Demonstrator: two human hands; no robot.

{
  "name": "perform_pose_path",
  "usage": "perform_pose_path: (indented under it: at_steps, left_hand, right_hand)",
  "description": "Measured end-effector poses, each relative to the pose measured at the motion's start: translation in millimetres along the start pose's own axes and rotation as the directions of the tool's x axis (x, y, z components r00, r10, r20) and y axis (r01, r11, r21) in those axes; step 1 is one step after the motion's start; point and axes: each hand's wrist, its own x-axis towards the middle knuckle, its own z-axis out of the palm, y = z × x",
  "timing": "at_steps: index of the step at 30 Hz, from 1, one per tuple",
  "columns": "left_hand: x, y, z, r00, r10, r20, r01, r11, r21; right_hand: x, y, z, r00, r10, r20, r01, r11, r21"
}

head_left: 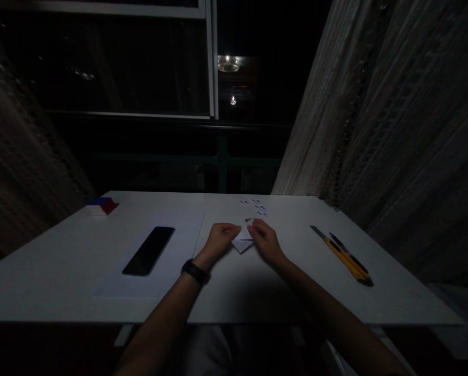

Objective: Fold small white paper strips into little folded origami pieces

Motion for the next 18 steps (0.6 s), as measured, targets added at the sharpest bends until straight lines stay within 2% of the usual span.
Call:
perform_pose_path:
  at_steps: [6, 12, 18]
  left_hand:
    - [-1.6, 1.5, 0.2, 0.998, -0.056, -0.01, 0.055, 0.994, -0.092]
    - [-5.9, 5.1, 1.2, 0.986, -0.167, 0.03, 0.169, 0.959, -0.229]
    - [-7.1, 6.8, 1.7, 0.973, -0.174, 0.152, 0.21, 0.939, -0.271]
  right_hand:
    - [-1.3, 2.8, 0.4, 1.0, -0.004, -0.006, 0.004, 1.0, -0.023]
    - [-0.3, 1.3, -0.6, 1.0, -0.014, -0.025, 0.012, 0.997, -0.083]
    - [0.8, 0.4, -0.1, 0.999, -0.013, -0.029, 0.01, 0.993, -0.116]
